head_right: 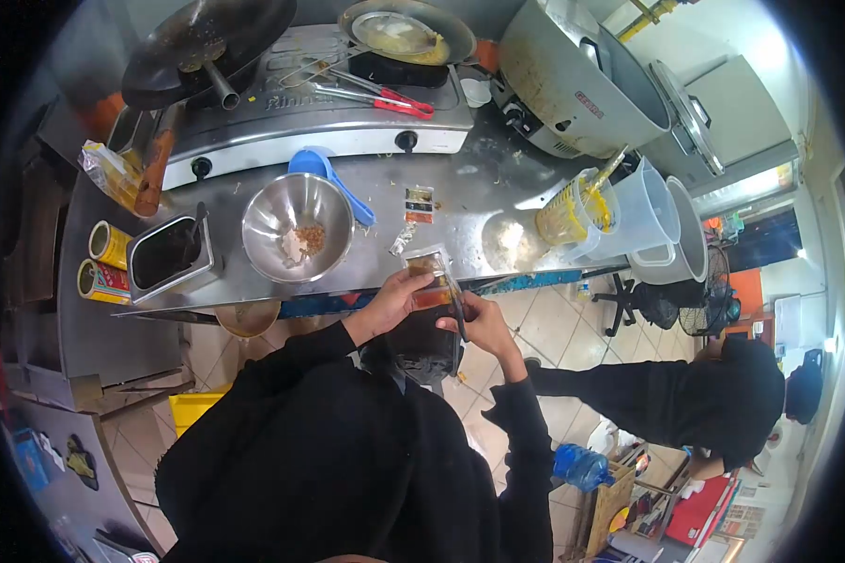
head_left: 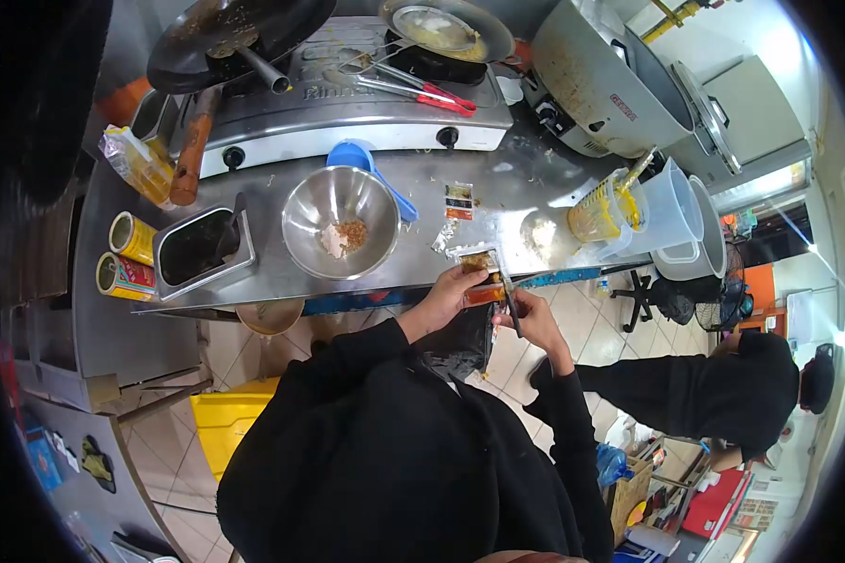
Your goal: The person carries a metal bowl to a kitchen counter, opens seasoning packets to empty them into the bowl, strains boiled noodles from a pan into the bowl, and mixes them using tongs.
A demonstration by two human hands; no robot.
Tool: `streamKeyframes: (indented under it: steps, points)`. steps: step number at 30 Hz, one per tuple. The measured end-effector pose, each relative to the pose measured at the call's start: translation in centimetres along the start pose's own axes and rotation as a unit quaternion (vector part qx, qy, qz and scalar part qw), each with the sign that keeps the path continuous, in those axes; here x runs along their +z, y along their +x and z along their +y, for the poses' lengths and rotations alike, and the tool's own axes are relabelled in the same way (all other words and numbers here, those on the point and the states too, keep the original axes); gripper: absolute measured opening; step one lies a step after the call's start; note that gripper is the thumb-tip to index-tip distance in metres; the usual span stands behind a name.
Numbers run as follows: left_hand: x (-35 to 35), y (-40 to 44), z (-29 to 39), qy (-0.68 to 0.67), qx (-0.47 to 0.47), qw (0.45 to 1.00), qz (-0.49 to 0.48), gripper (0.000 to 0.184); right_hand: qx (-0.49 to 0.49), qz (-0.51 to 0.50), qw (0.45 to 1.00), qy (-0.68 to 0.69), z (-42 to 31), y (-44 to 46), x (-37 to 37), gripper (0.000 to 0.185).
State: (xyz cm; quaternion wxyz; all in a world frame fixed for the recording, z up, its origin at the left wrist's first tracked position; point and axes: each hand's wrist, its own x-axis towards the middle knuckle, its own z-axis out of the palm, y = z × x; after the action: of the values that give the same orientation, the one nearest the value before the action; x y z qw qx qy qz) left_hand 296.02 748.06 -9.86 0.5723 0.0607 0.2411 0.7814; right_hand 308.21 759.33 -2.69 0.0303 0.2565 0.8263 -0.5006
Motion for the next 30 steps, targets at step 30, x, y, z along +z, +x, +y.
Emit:
streamKeyframes:
  steps: [30]
  points:
    - [-5.1, 5.8, -18.9, -0.012, -0.331, 0.943, -0.018, 0.025, 0.246, 0.045, 0.963, 0.095, 18.3, -5.1, -1.6, 0.043]
